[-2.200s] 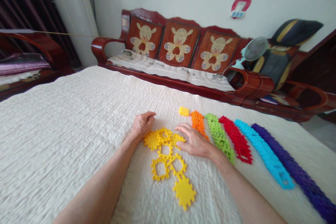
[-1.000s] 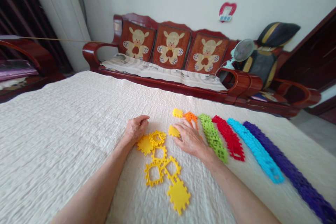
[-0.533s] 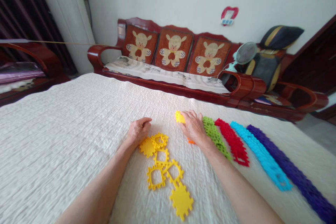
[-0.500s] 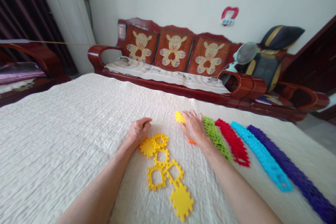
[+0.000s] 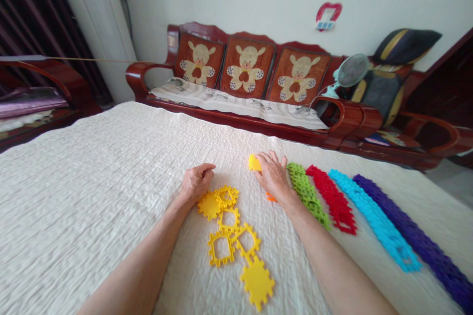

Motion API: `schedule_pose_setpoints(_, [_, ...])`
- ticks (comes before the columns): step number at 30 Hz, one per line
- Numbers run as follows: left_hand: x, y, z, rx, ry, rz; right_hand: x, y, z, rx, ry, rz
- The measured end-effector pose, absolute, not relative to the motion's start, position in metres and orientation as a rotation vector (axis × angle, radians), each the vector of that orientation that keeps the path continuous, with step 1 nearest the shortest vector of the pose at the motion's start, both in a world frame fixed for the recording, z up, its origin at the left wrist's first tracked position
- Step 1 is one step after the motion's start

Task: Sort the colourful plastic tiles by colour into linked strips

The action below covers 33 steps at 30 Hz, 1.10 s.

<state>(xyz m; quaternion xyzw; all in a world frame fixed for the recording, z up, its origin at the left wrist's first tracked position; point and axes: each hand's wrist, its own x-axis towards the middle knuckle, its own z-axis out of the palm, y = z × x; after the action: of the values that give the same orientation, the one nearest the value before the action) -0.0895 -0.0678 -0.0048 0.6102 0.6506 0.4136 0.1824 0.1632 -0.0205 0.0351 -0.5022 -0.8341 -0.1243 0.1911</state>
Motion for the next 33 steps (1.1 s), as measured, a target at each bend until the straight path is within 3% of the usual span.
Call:
schedule_pose_setpoints(4, [-0.089,-0.068,-0.004,1.708,1.826,1.173,0.156,-0.030,0.044,-1.282,-2.353,-0.210])
schedule_pose_setpoints(12, [-0.089,-0.067,-0.004,1.651,1.793,1.227,0.134,-0.059,0.058,-0.838,-2.662,0.675])
schedule_pose_setpoints(27, [-0.088,-0.070,0.002,1.650,1.813,1.217,0.114,-0.076,0.051,-0.702,-2.588,0.774])
schedule_pose_setpoints(33, [-0.088,-0.069,0.000,1.652,1.808,1.204,0.124,-0.063,0.055,-0.976,-2.388,0.560])
